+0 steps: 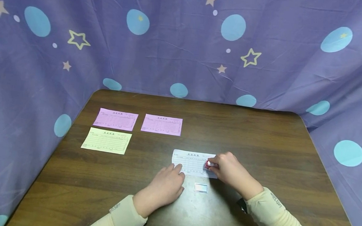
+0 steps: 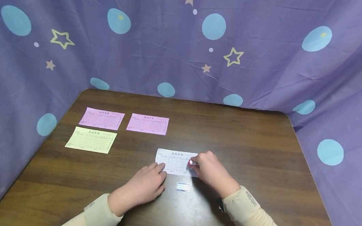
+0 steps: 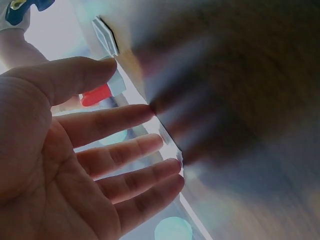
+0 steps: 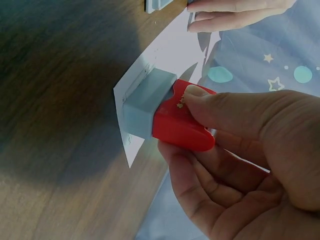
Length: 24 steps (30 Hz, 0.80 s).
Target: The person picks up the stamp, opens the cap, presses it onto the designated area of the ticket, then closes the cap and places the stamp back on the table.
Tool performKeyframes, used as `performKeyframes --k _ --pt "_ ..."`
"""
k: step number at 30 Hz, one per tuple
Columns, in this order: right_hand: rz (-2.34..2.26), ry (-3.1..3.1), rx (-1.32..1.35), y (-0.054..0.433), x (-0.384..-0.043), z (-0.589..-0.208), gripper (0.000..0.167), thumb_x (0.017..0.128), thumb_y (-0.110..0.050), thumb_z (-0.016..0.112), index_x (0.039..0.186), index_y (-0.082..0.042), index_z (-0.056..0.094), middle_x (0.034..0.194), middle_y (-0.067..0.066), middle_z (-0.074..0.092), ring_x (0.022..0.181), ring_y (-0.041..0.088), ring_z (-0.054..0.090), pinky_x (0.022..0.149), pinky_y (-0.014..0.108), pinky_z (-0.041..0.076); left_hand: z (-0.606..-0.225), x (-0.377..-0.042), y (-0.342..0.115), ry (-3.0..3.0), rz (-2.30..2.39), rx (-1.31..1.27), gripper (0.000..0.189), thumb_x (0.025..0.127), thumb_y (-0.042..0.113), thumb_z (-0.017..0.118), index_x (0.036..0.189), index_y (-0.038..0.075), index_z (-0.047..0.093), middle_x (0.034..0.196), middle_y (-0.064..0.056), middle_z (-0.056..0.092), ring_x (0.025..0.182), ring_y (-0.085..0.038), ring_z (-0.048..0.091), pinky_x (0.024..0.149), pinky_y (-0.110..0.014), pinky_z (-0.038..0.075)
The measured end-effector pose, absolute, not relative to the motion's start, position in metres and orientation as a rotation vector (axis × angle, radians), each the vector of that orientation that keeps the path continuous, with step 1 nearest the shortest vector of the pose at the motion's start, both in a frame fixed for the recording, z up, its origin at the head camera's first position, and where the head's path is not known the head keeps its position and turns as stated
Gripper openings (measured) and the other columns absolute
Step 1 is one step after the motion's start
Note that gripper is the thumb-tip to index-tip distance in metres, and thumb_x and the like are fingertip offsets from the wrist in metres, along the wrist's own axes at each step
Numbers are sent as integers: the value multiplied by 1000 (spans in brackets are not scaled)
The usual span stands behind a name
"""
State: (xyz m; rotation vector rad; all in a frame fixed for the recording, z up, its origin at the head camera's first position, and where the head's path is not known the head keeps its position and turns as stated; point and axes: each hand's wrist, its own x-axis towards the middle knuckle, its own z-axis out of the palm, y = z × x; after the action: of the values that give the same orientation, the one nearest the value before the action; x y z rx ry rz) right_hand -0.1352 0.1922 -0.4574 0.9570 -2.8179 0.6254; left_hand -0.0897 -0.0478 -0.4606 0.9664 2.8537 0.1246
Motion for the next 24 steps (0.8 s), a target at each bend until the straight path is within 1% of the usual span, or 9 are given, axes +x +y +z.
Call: performKeyframes --k 6,12,17,20,24 --pt "620 -2813 965 192 -135 -457 15 75 0 88 81 -7 76 68 -3 65 56 6 51 51 27 47 -461 -90 -49 2871 126 975 29 87 30 78 97 3 73 114 -16 64 97 -29 60 77 -44 53" --pt "587 -2803 1000 190 -134 -459 21 75 4 85 75 -11 70 64 -6 58 54 6 47 50 27 45 -462 -90 -51 2892 137 1001 27 85 29 80 94 5 72 101 -11 62 88 -27 58 70 -42 51" --pt "566 -2821 991 188 -131 -458 23 76 3 84 74 -12 67 63 -6 55 54 7 45 50 27 44 -463 -89 -52 2892 141 1013 27 85 29 79 95 5 73 103 -11 63 88 -27 58 71 -43 52" --pt "589 -2802 992 188 -130 -457 20 76 4 85 76 -10 69 65 -5 58 55 8 48 51 28 46 -463 -90 -52 2892 147 1013 27 85 29 79 95 5 72 100 -10 63 87 -27 57 70 -42 51" --pt "645 -2751 990 193 -130 -458 18 75 3 86 85 -5 73 72 0 65 61 11 57 56 31 52 -463 -91 -50 2895 153 1014 26 85 28 79 94 6 71 95 -8 60 84 -26 55 68 -41 50"
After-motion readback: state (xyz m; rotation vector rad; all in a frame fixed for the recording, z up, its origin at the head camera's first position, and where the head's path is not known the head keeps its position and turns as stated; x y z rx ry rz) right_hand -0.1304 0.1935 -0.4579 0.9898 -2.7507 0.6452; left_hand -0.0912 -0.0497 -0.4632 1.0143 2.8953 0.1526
